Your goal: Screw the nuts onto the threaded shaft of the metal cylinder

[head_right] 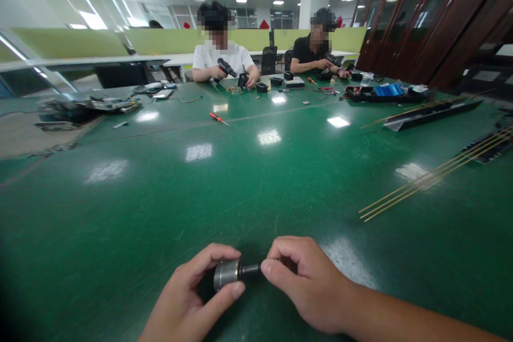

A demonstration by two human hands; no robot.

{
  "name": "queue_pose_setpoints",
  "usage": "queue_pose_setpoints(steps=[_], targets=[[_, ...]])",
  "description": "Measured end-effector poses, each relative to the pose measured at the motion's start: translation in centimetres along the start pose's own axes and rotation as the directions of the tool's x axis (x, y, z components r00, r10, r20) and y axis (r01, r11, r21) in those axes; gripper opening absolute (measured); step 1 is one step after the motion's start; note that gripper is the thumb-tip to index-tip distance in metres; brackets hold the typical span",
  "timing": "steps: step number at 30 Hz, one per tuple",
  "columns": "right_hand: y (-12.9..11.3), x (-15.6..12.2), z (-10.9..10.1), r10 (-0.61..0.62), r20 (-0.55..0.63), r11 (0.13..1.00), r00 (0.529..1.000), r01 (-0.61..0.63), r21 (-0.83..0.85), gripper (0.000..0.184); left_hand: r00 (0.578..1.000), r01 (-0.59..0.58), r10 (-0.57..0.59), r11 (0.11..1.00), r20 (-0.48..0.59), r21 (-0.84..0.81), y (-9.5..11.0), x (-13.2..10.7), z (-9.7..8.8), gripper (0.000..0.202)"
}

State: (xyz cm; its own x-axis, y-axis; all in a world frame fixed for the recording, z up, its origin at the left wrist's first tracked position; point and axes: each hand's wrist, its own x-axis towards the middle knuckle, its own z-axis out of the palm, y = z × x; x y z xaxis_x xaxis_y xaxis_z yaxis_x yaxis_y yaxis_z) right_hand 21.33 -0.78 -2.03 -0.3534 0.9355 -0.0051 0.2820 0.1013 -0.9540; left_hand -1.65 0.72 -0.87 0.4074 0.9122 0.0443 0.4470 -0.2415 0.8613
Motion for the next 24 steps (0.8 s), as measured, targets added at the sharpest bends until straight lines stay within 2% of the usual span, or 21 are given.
queue_pose_setpoints(steps=[11, 17, 20, 22, 24], targets=[[-0.3, 0.0, -0.1, 0.017, -0.010, 1.000, 1.000, -0.017, 0.016, 0.042, 1.000, 0.016, -0.016, 0.999, 0.001, -0.029, 0.1, 0.0, -0.1, 0.018], [0.2, -0.1, -0.1, 0.025, -0.022, 0.997, 0.999, -0.024, 0.074, 0.036, 0.999, 0.035, -0.035, 0.999, 0.000, -0.039, 0.1, 0.0, -0.2, 0.019], [0.9, 0.0, 0.0, -0.001, -0.091, 0.962, 0.996, 0.026, 0.273, 0.028, 0.999, 0.050, -0.050, 0.997, -0.006, -0.066, 0.0, 0.0, -0.3, 0.019], [1.2, 0.3, -0.1, -0.052, -0.191, 0.845, 0.980, 0.145, 0.515, 0.026, 0.997, 0.074, -0.077, 0.991, -0.022, -0.111, -0.2, -0.1, -0.3, 0.021], [1.3, 0.6, -0.2, -0.031, -0.253, 0.727, 0.967, 0.196, 0.658, 0.024, 0.993, 0.100, -0.108, 0.981, -0.038, -0.167, -0.4, 0.0, -0.4, 0.024]])
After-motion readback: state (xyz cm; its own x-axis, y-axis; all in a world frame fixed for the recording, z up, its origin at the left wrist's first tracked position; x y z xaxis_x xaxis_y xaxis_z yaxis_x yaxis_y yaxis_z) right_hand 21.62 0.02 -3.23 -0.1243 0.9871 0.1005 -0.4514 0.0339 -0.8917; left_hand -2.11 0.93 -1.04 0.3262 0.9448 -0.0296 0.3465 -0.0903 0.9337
